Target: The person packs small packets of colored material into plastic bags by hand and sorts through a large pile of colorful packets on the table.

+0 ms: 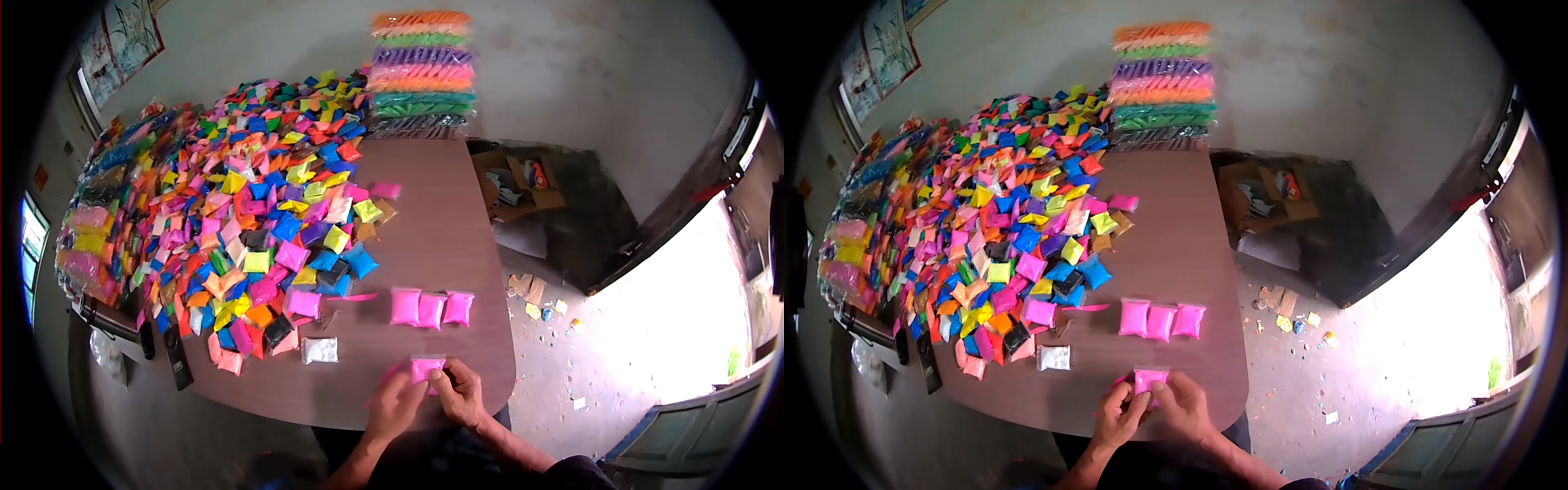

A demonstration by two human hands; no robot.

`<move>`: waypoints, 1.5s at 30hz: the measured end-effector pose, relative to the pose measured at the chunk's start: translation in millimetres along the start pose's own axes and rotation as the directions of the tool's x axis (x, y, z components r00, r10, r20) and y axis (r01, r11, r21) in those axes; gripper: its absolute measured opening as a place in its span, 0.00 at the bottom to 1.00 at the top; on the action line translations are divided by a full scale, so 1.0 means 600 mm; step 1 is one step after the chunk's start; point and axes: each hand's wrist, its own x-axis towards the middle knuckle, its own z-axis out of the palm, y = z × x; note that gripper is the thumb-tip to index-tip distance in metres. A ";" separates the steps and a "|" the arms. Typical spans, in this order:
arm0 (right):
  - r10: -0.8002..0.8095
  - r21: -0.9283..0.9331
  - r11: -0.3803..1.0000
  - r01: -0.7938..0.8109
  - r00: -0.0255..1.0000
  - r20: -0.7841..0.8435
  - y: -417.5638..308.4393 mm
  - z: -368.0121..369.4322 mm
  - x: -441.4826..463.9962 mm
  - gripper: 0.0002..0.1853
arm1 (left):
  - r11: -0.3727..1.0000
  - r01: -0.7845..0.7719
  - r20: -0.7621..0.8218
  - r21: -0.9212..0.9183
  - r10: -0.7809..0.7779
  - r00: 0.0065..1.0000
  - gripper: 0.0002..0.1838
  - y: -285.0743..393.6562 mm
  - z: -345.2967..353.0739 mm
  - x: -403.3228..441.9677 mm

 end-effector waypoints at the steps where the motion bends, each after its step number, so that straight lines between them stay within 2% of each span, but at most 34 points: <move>1: 0.005 0.020 1.000 -0.005 1.000 -0.006 0.001 0.000 0.000 0.10 | 1.000 0.007 0.016 -0.021 -0.007 1.000 0.08 0.003 0.002 0.000; 2: 0.009 0.041 0.999 -0.008 1.000 -0.012 0.001 -0.001 0.001 0.09 | 0.999 0.015 0.032 -0.041 -0.014 0.999 0.08 0.005 0.004 0.001; 4: -0.002 0.043 0.999 0.002 1.000 -0.003 0.006 0.001 -0.002 0.08 | 0.971 0.108 -0.070 -0.211 -0.125 0.990 0.08 0.009 0.010 -0.001; 7: -0.058 -0.023 0.998 0.058 0.998 0.032 0.002 0.001 0.002 0.05 | 0.966 0.158 -0.043 -0.204 -0.170 0.984 0.08 0.015 0.000 0.000; 10: -0.028 0.002 1.000 0.028 0.999 0.017 -0.008 0.009 0.001 0.04 | 0.979 0.120 -0.058 -0.165 -0.131 0.990 0.07 0.011 -0.002 -0.003; 13: -0.015 -0.048 0.999 0.015 1.000 0.018 -0.003 0.003 0.002 0.04 | 0.989 0.081 -0.056 -0.120 -0.088 0.995 0.08 0.014 0.001 -0.004; 15: 0.019 -0.014 1.000 -0.019 1.000 0.014 0.011 0.000 0.001 0.06 | 0.993 0.061 -0.061 -0.098 -0.067 0.996 0.08 0.008 0.001 -0.007; 17: -0.013 0.044 0.999 0.013 1.000 0.000 0.015 0.005 0.003 0.07 | 0.994 0.103 -0.009 -0.031 -0.103 0.995 0.07 -0.015 -0.007 -0.012; 18: -0.045 0.101 0.994 0.046 0.999 -0.014 0.015 0.007 0.004 0.07 | 0.994 0.103 -0.009 -0.030 -0.103 0.995 0.07 -0.009 -0.005 -0.008; 19: -0.045 0.102 0.994 0.046 0.999 -0.014 0.015 0.006 0.004 0.07 | 0.985 0.128 -0.037 -0.112 -0.133 0.990 0.07 0.003 -0.002 -0.002; 20: -0.073 0.033 0.997 0.073 0.997 0.000 0.014 0.005 0.004 0.06 | 0.969 0.151 -0.061 -0.194 -0.166 0.984 0.07 0.009 0.000 0.001; 23: -0.072 -0.078 0.994 0.073 0.997 0.016 0.001 0.006 0.001 0.03 | 0.977 0.123 -0.113 -0.175 -0.144 0.983 0.07 -0.001 0.001 -0.004; 25: -0.039 -0.121 0.992 0.040 0.999 0.015 -0.006 0.006 0.001 0.02 | 0.965 0.178 -0.100 -0.193 -0.200 0.975 0.07 -0.001 -0.002 -0.007; 28: 0.026 -0.111 0.994 -0.022 0.999 0.037 -0.007 0.000 0.005 0.07 | 0.983 0.099 -0.151 -0.155 -0.122 0.981 0.07 0.004 0.006 -0.004; 30: -0.097 -0.161 0.982 0.101 0.995 0.037 0.005 -0.002 0.007 0.07 | 0.986 0.102 -0.136 -0.131 -0.119 0.984 0.07 0.009 0.007 -0.001; 31: -0.067 -0.161 0.985 0.070 0.997 0.028 0.012 -0.005 0.009 0.07 | 0.991 0.084 -0.125 -0.105 -0.097 0.987 0.07 0.009 0.006 -0.002; 33: -0.129 -0.128 0.983 0.130 0.992 0.017 0.025 -0.008 0.007 0.05 | 0.978 0.149 -0.075 -0.150 -0.161 0.984 0.05 0.007 0.004 -0.003; 36: -0.120 -0.037 0.992 0.119 0.993 -0.002 0.021 -0.008 0.009 0.05 | 0.963 0.165 -0.059 -0.212 -0.181 0.982 0.06 0.008 0.011 0.002; 38: -0.122 -0.023 0.992 0.121 0.992 -0.013 0.024 -0.004 0.011 0.05 | 0.994 0.112 -0.006 -0.013 -0.112 0.994 0.09 0.009 0.004 0.004; 39: -0.145 -0.009 0.989 0.145 0.989 -0.023 0.025 -0.003 0.013 0.05 | 0.993 0.118 -0.007 -0.014 -0.118 0.993 0.09 0.010 0.007 0.008; 41: -0.167 -0.049 0.985 0.166 0.986 -0.016 0.024 -0.002 0.013 0.06 | 1.000 -0.008 -0.094 0.027 0.010 0.996 0.12 0.010 0.011 0.010; 43: -0.013 -0.027 1.000 0.013 1.000 0.004 0.007 0.000 0.010 0.08 | 0.999 0.016 -0.092 0.048 -0.012 0.996 0.12 0.001 0.009 0.005; 45: -0.024 -0.040 0.999 0.025 0.999 0.021 0.010 -0.001 0.010 0.09 | 1.000 0.020 -0.186 -0.023 -0.024 0.982 0.12 -0.013 0.012 0.001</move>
